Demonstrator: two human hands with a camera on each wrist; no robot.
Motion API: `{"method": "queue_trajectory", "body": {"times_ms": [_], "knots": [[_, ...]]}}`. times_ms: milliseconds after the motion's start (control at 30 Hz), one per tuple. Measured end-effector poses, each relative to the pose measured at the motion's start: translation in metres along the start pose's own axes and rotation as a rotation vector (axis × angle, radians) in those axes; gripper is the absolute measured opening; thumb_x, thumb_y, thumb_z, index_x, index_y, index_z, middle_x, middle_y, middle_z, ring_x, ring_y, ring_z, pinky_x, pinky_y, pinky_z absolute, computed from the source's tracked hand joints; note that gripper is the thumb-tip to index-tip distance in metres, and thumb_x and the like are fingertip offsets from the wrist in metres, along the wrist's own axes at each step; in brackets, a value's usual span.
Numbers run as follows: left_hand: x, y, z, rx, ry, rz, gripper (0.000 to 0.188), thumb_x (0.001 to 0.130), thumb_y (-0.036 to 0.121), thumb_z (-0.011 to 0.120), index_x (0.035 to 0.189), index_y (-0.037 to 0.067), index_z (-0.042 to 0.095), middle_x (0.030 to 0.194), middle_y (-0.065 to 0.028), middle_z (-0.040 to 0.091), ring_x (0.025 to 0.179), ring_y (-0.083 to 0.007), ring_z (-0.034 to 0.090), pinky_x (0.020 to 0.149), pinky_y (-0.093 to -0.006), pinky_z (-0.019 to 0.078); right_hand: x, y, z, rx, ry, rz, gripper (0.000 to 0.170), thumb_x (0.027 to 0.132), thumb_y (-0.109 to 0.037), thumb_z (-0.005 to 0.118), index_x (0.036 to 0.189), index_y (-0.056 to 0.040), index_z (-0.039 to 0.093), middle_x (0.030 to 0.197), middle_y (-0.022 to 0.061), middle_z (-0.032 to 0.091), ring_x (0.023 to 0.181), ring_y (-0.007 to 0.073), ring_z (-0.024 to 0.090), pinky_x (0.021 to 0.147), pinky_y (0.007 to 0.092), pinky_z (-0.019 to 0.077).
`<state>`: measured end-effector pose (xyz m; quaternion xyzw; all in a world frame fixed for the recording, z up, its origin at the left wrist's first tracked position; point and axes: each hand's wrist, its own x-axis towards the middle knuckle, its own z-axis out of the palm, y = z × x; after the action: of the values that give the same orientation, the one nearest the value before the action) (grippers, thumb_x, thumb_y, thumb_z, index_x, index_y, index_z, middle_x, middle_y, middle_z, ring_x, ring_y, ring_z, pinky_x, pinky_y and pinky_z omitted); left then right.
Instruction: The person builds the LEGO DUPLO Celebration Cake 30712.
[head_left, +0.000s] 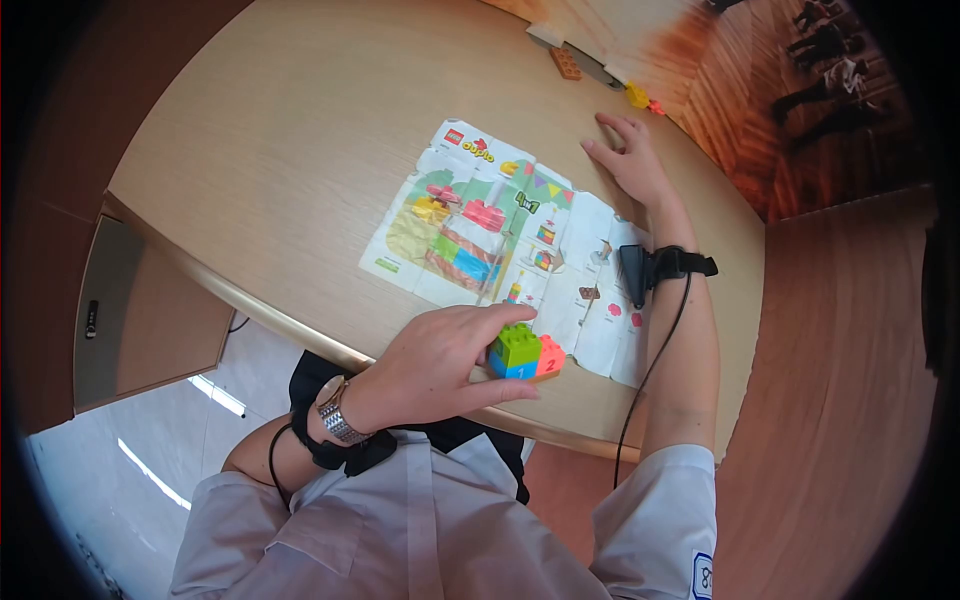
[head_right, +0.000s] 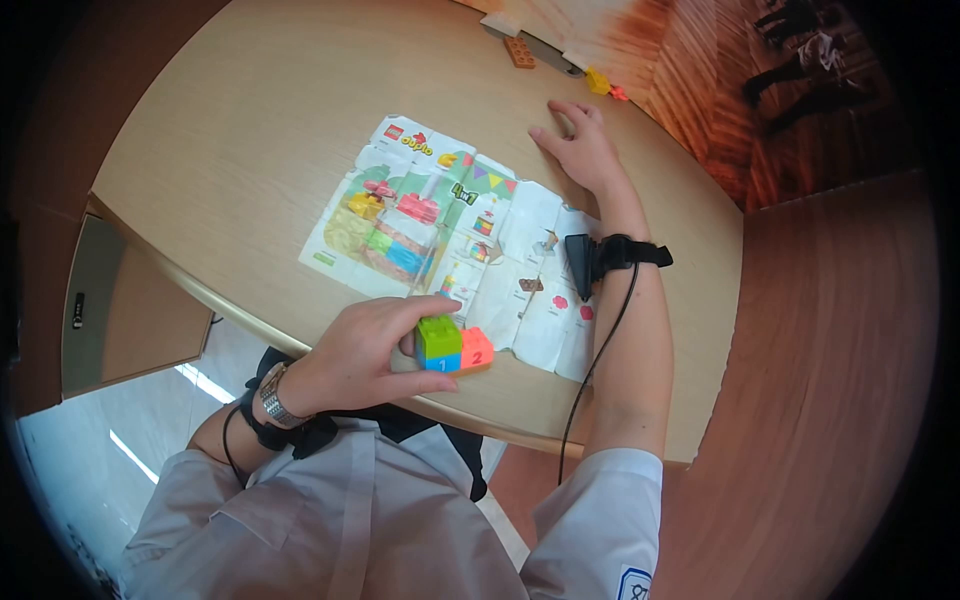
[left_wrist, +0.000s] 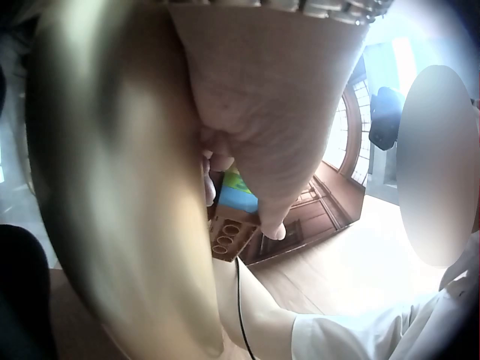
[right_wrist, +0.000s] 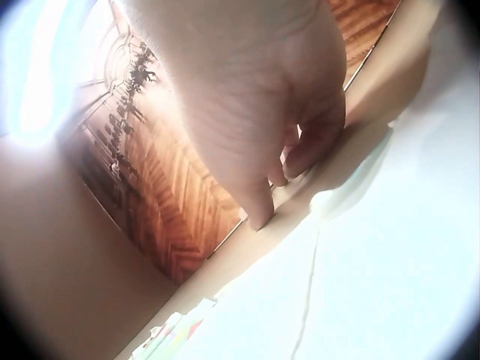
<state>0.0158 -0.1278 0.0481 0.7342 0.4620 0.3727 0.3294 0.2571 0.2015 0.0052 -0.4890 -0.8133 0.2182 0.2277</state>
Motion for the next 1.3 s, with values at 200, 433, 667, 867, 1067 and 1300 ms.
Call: {"method": "queue_trajectory", "body": {"times_ms": [200,433,667,867,1067,1300], "knots": [[-0.001,-0.005,0.006,0.048,0.061,0.094,0.071,0.080,0.036,0.094,0.137,0.006,0.065,0.107,-0.0108,0.073,0.077,-0.0228,0.065,0.072,-0.0353,0.0546,-0.002,-0.004,0.000,-0.038,0.004,0.004,0.065,0.094,-0.046,0.081,0.147,-0.0130,0.064,0.155,0.0183,0.050,0.107,0.0287,0.070,0.099,0.0394,0.0578],[0.000,0.000,0.001,-0.001,0.014,0.009,0.060,0.078,0.030,0.095,0.127,0.005,0.070,0.103,-0.0081,0.073,0.078,-0.0221,0.065,0.072,-0.0349,0.0548,-0.010,-0.013,-0.002,-0.005,-0.024,0.001,0.061,0.096,-0.041,0.079,0.146,-0.0093,0.064,0.155,0.0177,0.050,0.105,0.0275,0.070,0.097,0.0383,0.0584],[0.000,-0.009,0.006,0.017,0.034,0.121,0.045,0.078,0.027,0.095,0.111,0.004,0.073,0.103,-0.0090,0.074,0.088,-0.0263,0.071,0.080,-0.0373,0.0565,-0.098,-0.097,-0.026,0.257,-0.056,0.000,0.025,0.098,-0.020,0.079,0.110,0.0015,0.077,0.102,0.0071,0.074,0.088,0.0154,0.066,0.080,0.0300,0.0553],[0.000,-0.002,0.002,-0.039,0.029,0.010,0.042,0.080,0.030,0.093,0.107,0.006,0.073,0.095,-0.0081,0.073,0.085,-0.0286,0.070,0.075,-0.0389,0.0564,-0.198,-0.180,-0.045,0.333,-0.306,-0.035,0.024,0.089,-0.025,0.086,0.096,-0.0035,0.077,0.071,0.0063,0.068,0.062,0.0132,0.064,0.059,0.0289,0.0495],[-0.001,-0.001,0.003,-0.009,0.025,-0.001,0.048,0.076,0.031,0.095,0.111,0.005,0.074,0.086,-0.0062,0.070,0.076,-0.0234,0.067,0.069,-0.0364,0.0546,-0.208,-0.190,-0.031,0.194,-0.358,-0.075,0.044,0.076,-0.045,0.093,0.091,-0.0081,0.073,0.062,0.0057,0.066,0.053,0.0232,0.066,0.055,0.0327,0.0493],[-0.003,-0.006,0.007,0.048,0.019,0.018,0.045,0.078,0.029,0.092,0.111,0.006,0.074,0.085,-0.0083,0.071,0.080,-0.0285,0.070,0.071,-0.0399,0.0556,-0.209,-0.191,-0.032,0.254,-0.362,-0.050,0.030,0.078,-0.019,0.093,0.095,-0.0042,0.073,0.069,0.0022,0.065,0.059,0.0091,0.062,0.056,0.0252,0.0471]]}}
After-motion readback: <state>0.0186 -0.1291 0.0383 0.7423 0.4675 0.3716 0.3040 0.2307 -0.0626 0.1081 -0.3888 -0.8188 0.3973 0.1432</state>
